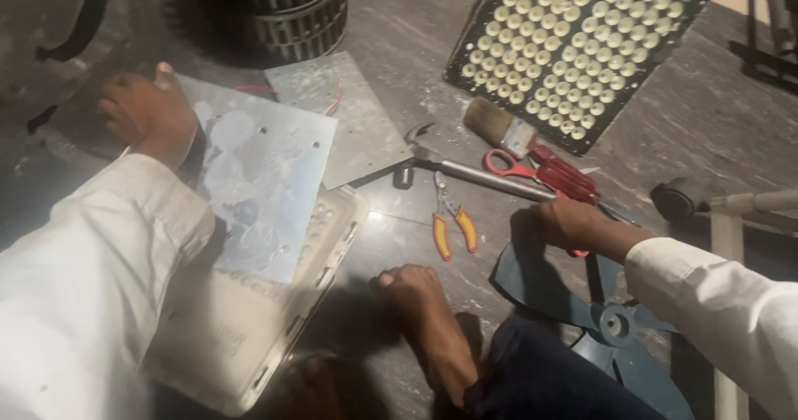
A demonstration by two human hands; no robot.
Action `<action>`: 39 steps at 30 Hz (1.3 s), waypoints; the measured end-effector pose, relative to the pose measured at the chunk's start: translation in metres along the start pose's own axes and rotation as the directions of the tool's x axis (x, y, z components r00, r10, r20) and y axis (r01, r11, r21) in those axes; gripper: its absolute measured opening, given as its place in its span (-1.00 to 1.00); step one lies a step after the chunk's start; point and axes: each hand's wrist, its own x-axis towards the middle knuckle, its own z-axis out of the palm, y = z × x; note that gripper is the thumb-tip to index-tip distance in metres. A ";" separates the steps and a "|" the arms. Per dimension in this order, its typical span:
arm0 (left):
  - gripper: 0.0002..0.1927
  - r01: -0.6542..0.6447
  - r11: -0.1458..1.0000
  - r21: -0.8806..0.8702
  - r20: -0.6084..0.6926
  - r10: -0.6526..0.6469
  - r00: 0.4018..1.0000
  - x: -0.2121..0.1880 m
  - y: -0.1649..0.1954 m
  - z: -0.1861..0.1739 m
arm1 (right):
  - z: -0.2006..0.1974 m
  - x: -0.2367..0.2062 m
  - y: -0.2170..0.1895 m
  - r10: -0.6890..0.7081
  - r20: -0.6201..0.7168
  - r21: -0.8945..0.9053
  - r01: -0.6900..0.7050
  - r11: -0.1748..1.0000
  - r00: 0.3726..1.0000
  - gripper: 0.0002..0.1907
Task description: The person uses red-handled scissors to trim small white cylindrical components on a black grid panel. Then the person uses the scissors to scrape residue off a silver metal plate placed on a white plastic box.
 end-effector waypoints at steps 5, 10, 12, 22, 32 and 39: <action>-0.42 -0.500 0.866 -0.030 -0.088 0.496 0.864 -0.011 0.033 0.015 | -0.028 -0.004 -0.002 0.086 -0.304 0.087 -0.062 0.994 0.949 -0.48; -0.45 -0.703 0.702 -0.116 0.001 0.708 0.706 -0.044 0.070 0.033 | -0.032 0.008 -0.005 0.033 -0.408 0.199 0.053 0.979 0.912 -0.48; -0.45 -0.704 0.697 -0.136 -0.008 0.710 0.705 -0.044 0.073 0.034 | -0.032 0.011 -0.005 -0.071 -0.461 0.105 0.134 0.985 0.885 -0.48; -0.48 -0.241 0.962 -0.132 -0.109 0.227 0.968 0.009 0.010 0.009 | 0.013 0.003 0.011 0.359 -0.163 0.109 -0.345 0.932 0.919 -0.15; -0.43 -0.067 0.930 -0.362 0.090 0.106 0.990 0.008 -0.042 0.017 | 0.017 -0.002 0.052 0.361 0.022 0.273 -0.353 0.895 0.932 -0.50; -0.52 0.053 0.824 -0.565 0.153 0.042 0.987 -0.007 -0.046 0.029 | -0.043 0.009 0.075 0.451 -0.126 0.220 -0.419 0.881 0.883 -0.62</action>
